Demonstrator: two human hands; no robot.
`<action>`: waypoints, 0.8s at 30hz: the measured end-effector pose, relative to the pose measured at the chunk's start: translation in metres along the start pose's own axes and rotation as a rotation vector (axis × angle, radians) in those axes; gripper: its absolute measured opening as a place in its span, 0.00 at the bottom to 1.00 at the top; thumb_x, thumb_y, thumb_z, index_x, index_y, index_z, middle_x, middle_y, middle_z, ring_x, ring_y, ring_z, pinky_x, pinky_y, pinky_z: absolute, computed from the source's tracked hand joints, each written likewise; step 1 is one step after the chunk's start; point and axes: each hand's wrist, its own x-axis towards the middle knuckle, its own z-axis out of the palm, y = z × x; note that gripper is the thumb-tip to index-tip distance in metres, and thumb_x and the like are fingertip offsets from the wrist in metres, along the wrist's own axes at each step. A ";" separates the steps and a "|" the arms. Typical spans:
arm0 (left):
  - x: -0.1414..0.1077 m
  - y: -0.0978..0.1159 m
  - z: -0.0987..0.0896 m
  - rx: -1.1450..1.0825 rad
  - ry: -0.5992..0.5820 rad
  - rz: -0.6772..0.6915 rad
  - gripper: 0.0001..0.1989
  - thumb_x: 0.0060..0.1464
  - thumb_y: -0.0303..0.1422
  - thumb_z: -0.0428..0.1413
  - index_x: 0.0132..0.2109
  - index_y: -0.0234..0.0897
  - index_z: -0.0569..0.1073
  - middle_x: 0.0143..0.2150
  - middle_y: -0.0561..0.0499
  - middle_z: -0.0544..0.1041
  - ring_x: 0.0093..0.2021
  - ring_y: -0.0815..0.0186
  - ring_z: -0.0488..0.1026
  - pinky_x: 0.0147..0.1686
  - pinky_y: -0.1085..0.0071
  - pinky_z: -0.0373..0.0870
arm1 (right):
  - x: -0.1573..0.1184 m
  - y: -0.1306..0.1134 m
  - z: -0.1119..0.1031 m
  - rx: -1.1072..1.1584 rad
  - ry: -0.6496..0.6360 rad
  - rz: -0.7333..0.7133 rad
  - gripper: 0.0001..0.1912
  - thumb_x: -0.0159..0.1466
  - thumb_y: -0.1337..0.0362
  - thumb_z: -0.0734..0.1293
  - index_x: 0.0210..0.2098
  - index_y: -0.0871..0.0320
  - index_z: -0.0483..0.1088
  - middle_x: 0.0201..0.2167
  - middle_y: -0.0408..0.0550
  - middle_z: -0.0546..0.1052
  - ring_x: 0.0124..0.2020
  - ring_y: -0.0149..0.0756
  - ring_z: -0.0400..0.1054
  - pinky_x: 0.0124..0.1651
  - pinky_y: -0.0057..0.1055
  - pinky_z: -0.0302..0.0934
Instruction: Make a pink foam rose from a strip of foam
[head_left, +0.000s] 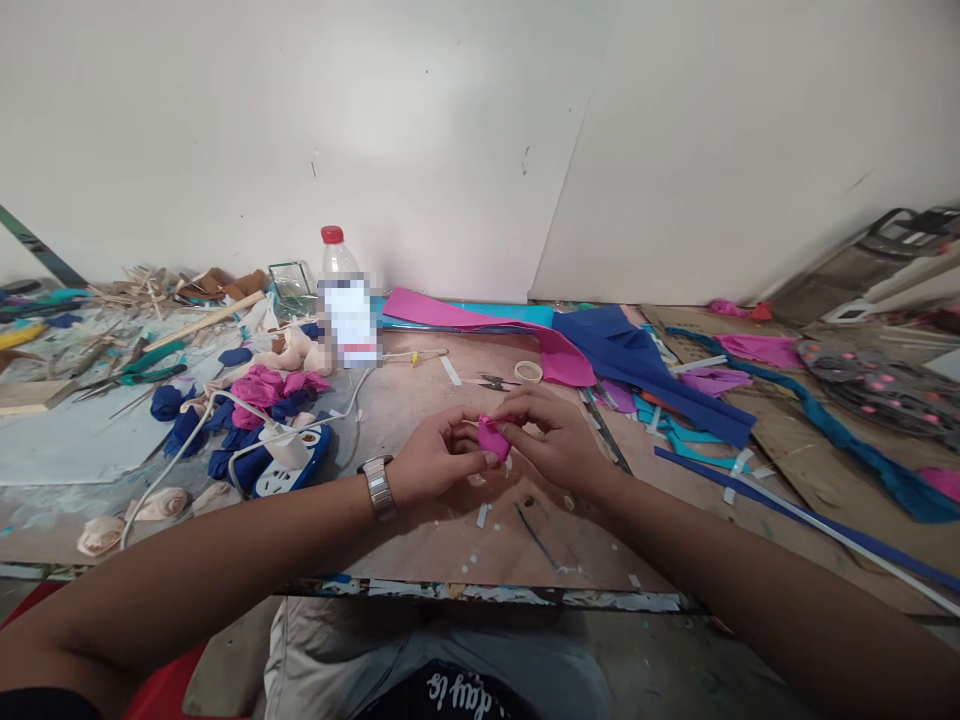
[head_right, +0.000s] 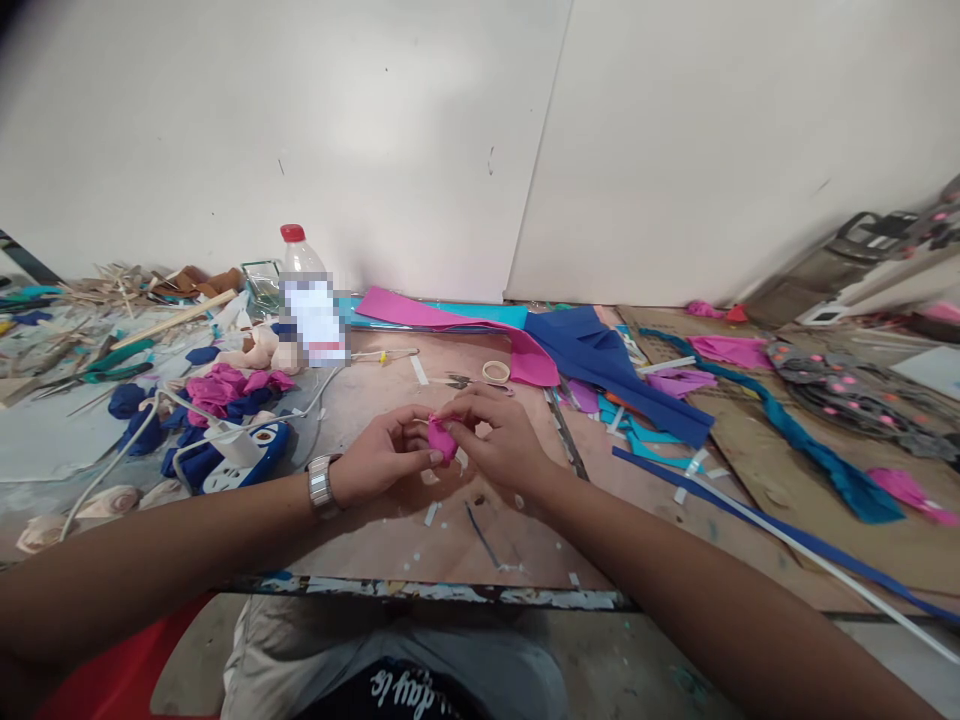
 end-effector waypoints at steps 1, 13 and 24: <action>0.000 -0.001 0.000 -0.021 0.007 -0.001 0.24 0.45 0.34 0.73 0.48 0.35 0.76 0.38 0.47 0.83 0.37 0.66 0.80 0.42 0.70 0.74 | 0.000 0.000 0.000 -0.004 0.003 -0.013 0.05 0.67 0.63 0.69 0.37 0.54 0.79 0.36 0.49 0.78 0.36 0.37 0.73 0.36 0.34 0.68; 0.002 0.000 -0.002 -0.035 0.039 0.017 0.23 0.44 0.35 0.74 0.46 0.34 0.78 0.42 0.45 0.83 0.40 0.64 0.80 0.47 0.66 0.75 | 0.000 0.001 -0.002 0.015 -0.041 -0.152 0.09 0.70 0.64 0.66 0.40 0.53 0.80 0.39 0.50 0.76 0.42 0.39 0.72 0.45 0.39 0.68; 0.001 -0.002 -0.002 0.169 -0.001 0.105 0.18 0.51 0.38 0.69 0.46 0.33 0.79 0.46 0.43 0.82 0.45 0.61 0.78 0.48 0.65 0.73 | -0.002 0.004 0.003 0.010 -0.080 0.104 0.08 0.65 0.62 0.70 0.43 0.57 0.77 0.33 0.47 0.79 0.32 0.35 0.72 0.33 0.31 0.64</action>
